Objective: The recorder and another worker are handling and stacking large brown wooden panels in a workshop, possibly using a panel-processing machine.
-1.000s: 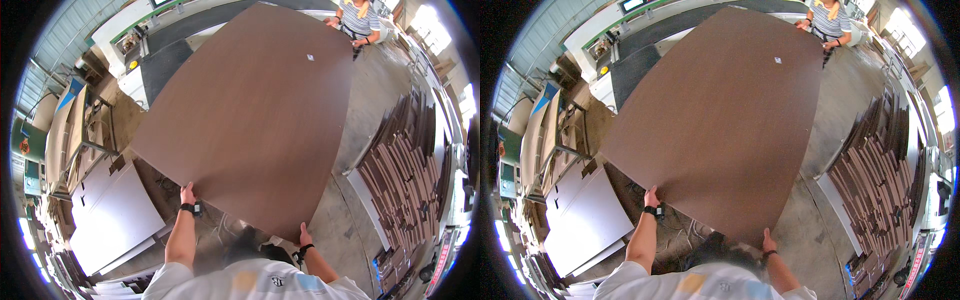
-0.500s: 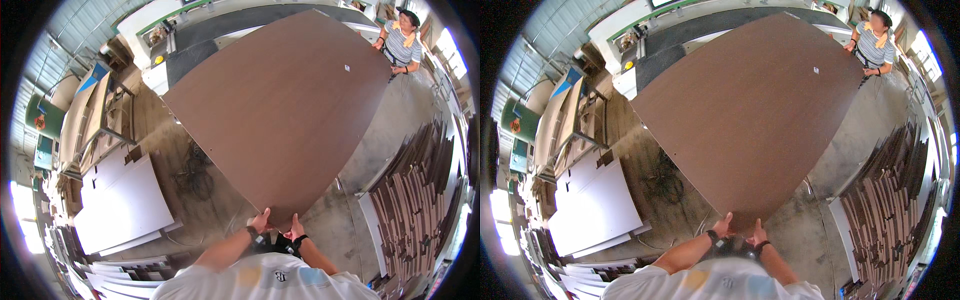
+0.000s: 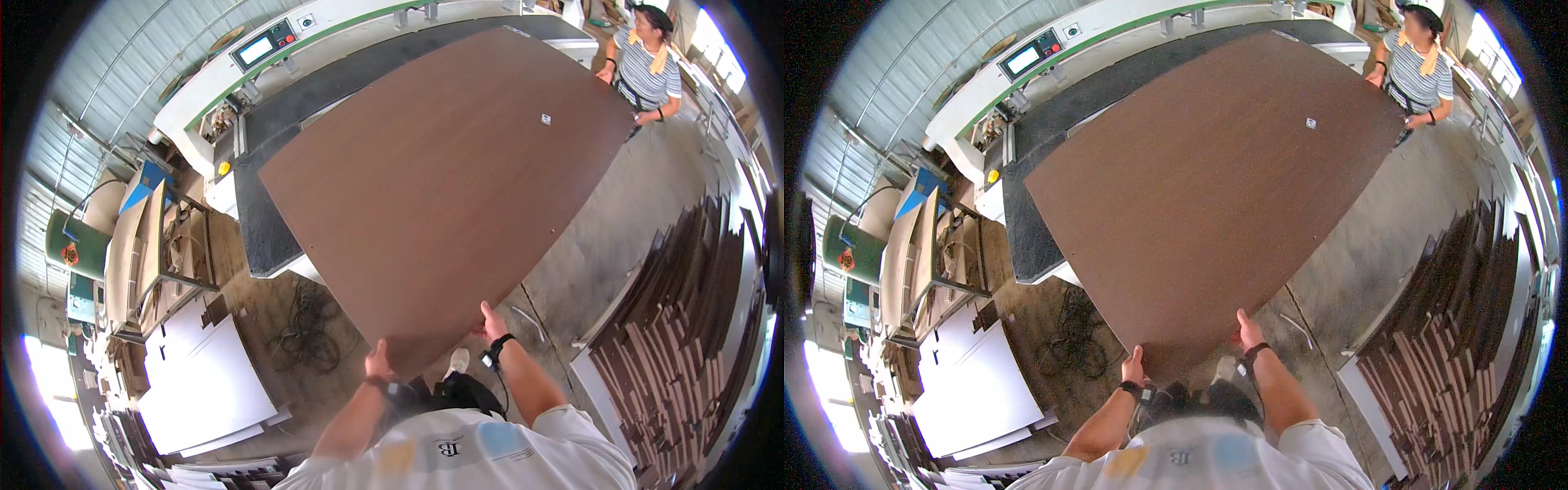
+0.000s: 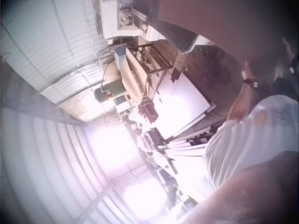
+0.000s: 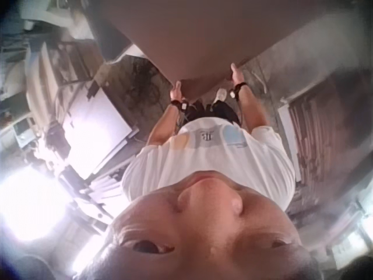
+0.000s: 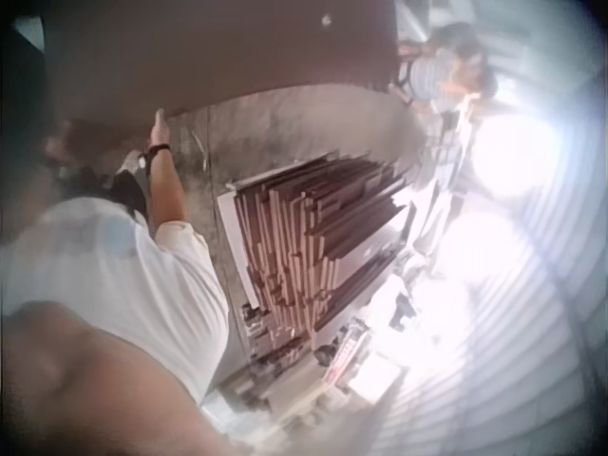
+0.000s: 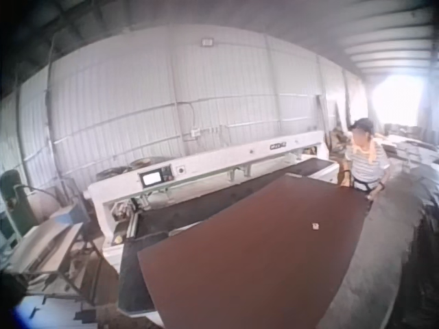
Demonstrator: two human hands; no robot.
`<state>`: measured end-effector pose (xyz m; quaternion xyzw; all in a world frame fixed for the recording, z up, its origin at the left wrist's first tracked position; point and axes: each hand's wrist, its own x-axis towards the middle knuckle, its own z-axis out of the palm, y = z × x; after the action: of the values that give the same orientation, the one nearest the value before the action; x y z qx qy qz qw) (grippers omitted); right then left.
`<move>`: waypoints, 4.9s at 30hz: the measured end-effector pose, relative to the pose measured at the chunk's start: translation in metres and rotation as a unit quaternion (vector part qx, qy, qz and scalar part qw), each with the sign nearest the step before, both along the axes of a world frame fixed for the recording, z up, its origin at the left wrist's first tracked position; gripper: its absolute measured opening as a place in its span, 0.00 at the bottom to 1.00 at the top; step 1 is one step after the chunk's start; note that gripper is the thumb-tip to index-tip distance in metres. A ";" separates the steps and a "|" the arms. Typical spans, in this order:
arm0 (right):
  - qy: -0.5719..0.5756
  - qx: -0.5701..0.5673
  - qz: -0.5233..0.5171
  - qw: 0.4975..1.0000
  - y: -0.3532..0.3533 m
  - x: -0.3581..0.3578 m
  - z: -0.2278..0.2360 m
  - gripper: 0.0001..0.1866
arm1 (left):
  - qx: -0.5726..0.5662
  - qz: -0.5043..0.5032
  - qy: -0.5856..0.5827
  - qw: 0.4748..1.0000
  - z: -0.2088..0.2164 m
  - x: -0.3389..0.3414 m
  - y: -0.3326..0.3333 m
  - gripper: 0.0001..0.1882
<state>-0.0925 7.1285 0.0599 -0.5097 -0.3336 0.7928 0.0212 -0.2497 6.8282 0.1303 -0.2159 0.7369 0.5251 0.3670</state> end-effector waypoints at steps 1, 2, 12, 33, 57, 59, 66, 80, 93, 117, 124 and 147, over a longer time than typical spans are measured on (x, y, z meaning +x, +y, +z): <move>0.002 0.001 0.010 1.000 0.019 -0.012 0.009 0.29 | 0.001 0.010 0.002 1.000 0.005 -0.011 0.005 0.26; 0.005 0.001 0.003 1.000 0.037 -0.021 0.020 0.29 | -0.014 0.034 0.002 0.999 0.009 -0.021 0.010 0.25; -0.007 0.013 -0.099 0.995 0.162 -0.142 0.014 0.24 | -0.027 0.173 0.147 0.973 -0.041 -0.140 0.010 0.25; 0.029 -0.112 -0.075 0.990 0.362 -0.338 0.028 0.34 | 0.295 0.366 -0.092 0.878 -0.105 -0.293 0.111 0.33; 0.023 -0.172 0.084 0.981 0.414 -0.430 0.026 0.25 | 0.330 0.331 -0.051 0.883 -0.148 -0.397 0.161 0.19; 0.023 -0.180 0.054 0.982 0.408 -0.435 0.030 0.25 | 0.418 0.404 -0.119 0.805 -0.146 -0.404 0.159 0.18; 0.044 -0.168 0.032 0.984 0.404 -0.439 0.050 0.25 | -0.023 0.202 -0.026 0.979 -0.130 -0.414 0.147 0.21; 0.044 -0.200 0.012 0.979 0.413 -0.418 0.013 0.35 | 0.210 0.239 -0.173 0.932 -0.087 -0.448 0.219 0.24; 0.012 -0.166 0.023 0.986 0.409 -0.420 0.011 0.30 | 0.189 0.207 -0.166 0.945 -0.072 -0.454 0.239 0.25; 0.069 -0.235 0.017 0.969 0.411 -0.413 0.037 0.34 | 0.187 0.135 -0.170 0.958 -0.067 -0.478 0.307 0.26; 0.052 -0.152 0.138 0.977 0.412 -0.398 0.026 0.42 | 0.193 0.090 -0.191 0.958 -0.076 -0.486 0.359 0.26; -0.187 0.138 -0.085 0.969 0.295 -0.115 0.033 0.08 | 0.231 0.046 -0.184 0.954 -0.102 -0.450 0.262 0.28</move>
<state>-0.2074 7.4233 0.0926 -0.6678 -0.3929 0.6249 0.0958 -0.6994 7.0901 0.0288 -0.2518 0.5042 0.6487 0.5114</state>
